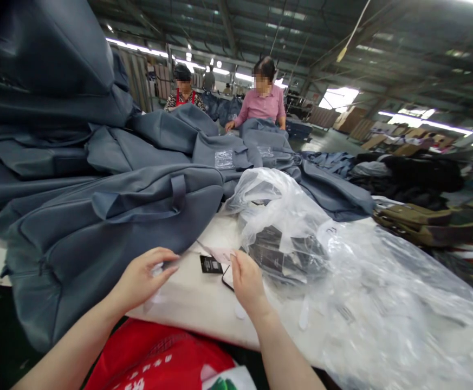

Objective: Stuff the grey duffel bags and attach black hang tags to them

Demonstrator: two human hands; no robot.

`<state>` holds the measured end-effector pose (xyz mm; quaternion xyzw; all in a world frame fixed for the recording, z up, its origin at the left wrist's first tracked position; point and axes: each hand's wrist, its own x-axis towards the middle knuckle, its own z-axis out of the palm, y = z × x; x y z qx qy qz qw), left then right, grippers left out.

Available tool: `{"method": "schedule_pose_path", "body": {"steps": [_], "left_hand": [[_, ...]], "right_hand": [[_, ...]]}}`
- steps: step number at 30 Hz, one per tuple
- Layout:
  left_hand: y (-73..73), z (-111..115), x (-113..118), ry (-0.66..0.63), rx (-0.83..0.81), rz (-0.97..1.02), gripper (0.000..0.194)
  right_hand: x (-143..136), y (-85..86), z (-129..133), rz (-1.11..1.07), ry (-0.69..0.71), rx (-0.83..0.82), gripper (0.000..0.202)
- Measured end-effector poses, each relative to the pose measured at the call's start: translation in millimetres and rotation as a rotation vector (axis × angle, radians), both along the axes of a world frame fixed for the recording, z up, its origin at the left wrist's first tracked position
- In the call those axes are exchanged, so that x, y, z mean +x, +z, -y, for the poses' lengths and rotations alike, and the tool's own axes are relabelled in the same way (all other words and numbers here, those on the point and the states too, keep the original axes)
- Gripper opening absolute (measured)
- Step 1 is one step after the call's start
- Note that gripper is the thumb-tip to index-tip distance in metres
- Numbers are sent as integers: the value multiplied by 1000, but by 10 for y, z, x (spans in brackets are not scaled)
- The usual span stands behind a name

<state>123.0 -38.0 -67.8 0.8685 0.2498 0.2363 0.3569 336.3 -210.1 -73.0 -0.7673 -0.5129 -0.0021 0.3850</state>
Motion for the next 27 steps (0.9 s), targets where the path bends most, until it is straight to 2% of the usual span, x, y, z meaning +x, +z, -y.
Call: {"method": "schedule_pose_path", "body": {"steps": [3,5,7,12,15,18,19,21,23,25,27], "left_hand": [[4,122,201,-17,97,34,34],[23,180,307,-19,135,23,53],[49,208,383,-48,142,9,59],[115,198,449,-127,70,10,30],[134,213,434,-219,-142,19,13],[153,254,417,-260,-382,-7,13],[164,264,416,-246,-397,-2,16],[190,269,421,-214,-362,37,36],[207,251,429,-239,-337,68,48],[198,213,428,-284,-357,78,32],[159,162,412,-248,-400,98,17]], "right_hand": [[-21,221,93,-251,0,48,32],[-30,244,114,-425,8,87,33],[-24,198,108,-636,11,140,33],[36,99,50,-1087,5,243,36],[73,94,-16,-1247,-7,253,38],[54,20,-149,-1347,14,223,36],[27,-25,-211,-1361,28,193,36],[-57,-123,-351,-1356,71,101,35],[-157,-205,-484,-1297,143,-9,35],[-236,-249,-571,-1237,218,-106,35],[-271,-259,-592,-1257,294,-152,42]]}}
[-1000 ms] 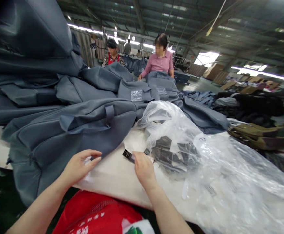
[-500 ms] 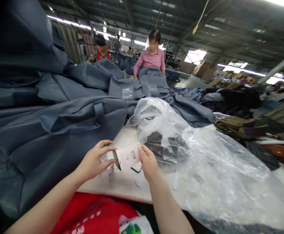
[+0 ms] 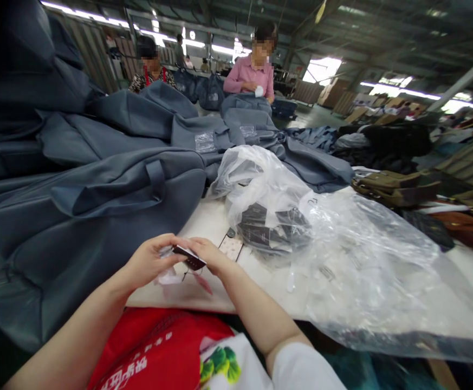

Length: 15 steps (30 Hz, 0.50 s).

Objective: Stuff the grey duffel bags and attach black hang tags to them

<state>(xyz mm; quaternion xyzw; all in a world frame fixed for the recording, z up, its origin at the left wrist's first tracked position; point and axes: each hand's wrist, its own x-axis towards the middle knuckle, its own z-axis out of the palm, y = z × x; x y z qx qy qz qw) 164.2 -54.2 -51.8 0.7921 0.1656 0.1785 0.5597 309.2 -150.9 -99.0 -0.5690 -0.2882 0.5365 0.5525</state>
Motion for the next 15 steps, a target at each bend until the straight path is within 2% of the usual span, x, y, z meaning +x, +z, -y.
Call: {"method": "schedule_pose_path", "body": {"steps": [4,6,9,11,15], "left_hand": [[-125,-107,-46,256,-158,-21,23],[-181,-146,-50,354,-198,-26,26],[-235,-185,-36,405,-204,-20,30],[-246,-210,-35,423,-162,-30,31],[-196,-290,-82,452,127,-16,22]], "right_hand": [[17,-19,109,-275,129,3,71],[7,-56,179,-278,191,-1,65],[-55,-115,256,-77,240,23,52],[-89,-121,299,56,197,40,39],[-45,21,406,371,50,108,28]]}}
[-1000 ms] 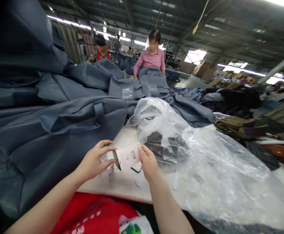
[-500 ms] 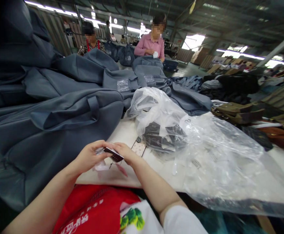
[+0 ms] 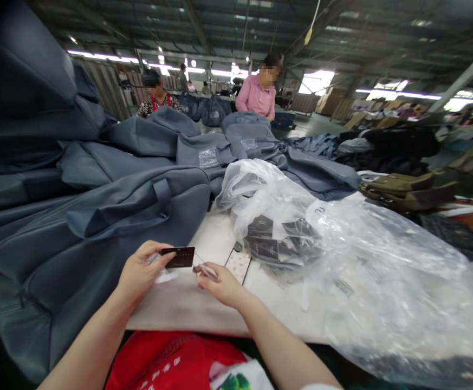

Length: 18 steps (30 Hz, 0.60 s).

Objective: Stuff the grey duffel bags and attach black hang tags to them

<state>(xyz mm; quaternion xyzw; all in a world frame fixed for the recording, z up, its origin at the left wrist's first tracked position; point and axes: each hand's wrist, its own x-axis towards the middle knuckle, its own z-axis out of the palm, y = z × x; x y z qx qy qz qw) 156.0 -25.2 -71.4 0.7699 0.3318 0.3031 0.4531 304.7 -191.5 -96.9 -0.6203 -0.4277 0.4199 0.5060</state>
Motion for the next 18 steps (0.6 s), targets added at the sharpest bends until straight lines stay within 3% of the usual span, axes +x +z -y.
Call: {"method": "schedule_pose_path", "body": {"steps": [3,7,12,18], "left_hand": [[88,-42,-37,-93,71,3,19],[210,10,-50,-354,-170,-75,18],[257,159,-57,-505,-295,-111,16],[187,243,-66,-505,-118,3,12]], "right_hand": [[87,207,68,320,-79,132,42],[149,451,56,480,-95,309,58],[111,563,-51,393,-23,397,65],[5,459,-165,32,88,436,59]]}}
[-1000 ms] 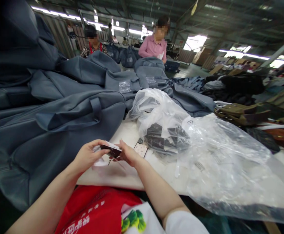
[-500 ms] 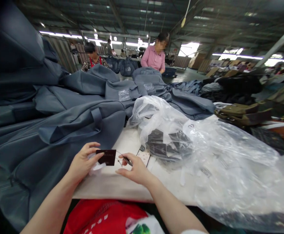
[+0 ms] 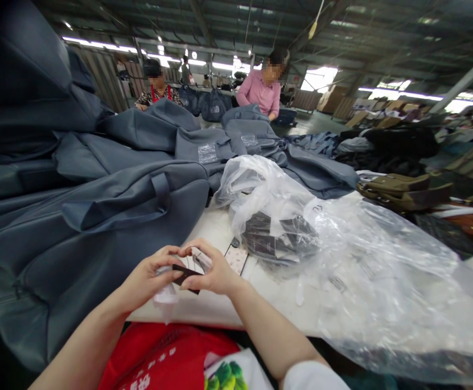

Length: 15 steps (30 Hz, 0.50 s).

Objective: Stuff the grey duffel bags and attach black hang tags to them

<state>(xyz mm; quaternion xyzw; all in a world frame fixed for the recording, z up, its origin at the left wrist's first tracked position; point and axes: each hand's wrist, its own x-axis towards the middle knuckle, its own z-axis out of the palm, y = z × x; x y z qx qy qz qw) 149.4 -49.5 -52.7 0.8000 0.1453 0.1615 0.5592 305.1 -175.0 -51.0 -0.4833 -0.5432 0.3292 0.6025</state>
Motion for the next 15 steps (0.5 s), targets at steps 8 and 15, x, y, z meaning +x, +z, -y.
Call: {"method": "schedule_pose_path", "body": {"steps": [8,15], "left_hand": [[-22,93,0,-14,-160,-13,23],[-80,137,-28,23,-148,-62,18]], "right_hand": [[-65,-150,-26,-212,162,-80,65],[-44,-208,14,-298,253,-157,84]]}}
